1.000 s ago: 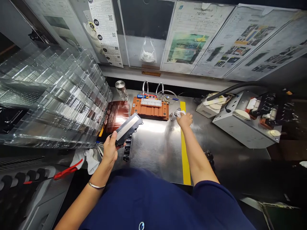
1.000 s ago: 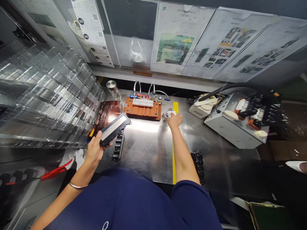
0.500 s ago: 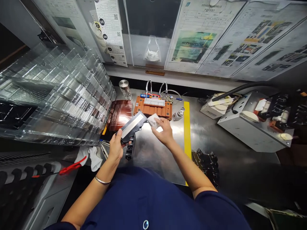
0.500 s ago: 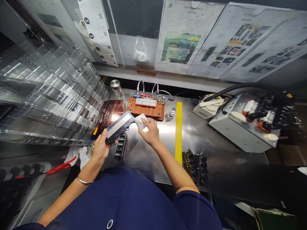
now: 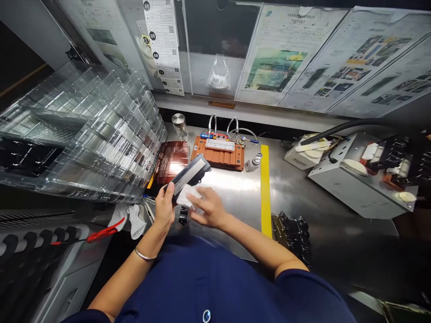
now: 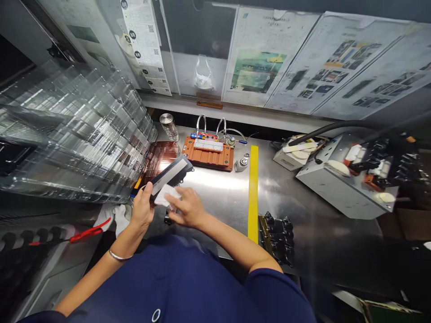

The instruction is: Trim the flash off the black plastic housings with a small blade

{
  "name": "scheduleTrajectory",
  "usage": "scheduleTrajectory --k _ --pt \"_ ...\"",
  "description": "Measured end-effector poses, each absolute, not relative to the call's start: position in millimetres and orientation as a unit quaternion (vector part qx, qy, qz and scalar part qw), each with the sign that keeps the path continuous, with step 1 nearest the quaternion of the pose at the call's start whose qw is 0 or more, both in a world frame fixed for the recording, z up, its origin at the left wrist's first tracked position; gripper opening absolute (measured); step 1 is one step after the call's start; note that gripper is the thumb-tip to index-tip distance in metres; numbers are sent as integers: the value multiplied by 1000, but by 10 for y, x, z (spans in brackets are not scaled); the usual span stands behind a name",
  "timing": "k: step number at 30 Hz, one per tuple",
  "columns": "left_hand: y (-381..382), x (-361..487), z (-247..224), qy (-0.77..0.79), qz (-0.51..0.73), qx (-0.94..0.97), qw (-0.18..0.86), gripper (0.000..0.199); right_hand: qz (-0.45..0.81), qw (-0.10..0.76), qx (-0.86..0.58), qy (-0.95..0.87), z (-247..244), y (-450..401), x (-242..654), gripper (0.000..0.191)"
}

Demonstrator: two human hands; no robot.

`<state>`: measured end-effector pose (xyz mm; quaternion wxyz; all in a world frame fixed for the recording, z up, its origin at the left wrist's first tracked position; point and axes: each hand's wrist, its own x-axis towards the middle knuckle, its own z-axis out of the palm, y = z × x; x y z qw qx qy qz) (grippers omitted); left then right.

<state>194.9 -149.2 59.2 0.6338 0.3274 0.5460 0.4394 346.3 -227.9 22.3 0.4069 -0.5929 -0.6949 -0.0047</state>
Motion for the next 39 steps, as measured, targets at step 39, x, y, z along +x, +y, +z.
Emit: scheduleTrajectory --k 39 --pt "-1165 1151 1491 523 492 440 539 41 129 39 -918 -372 -331 -1524 5173 49"
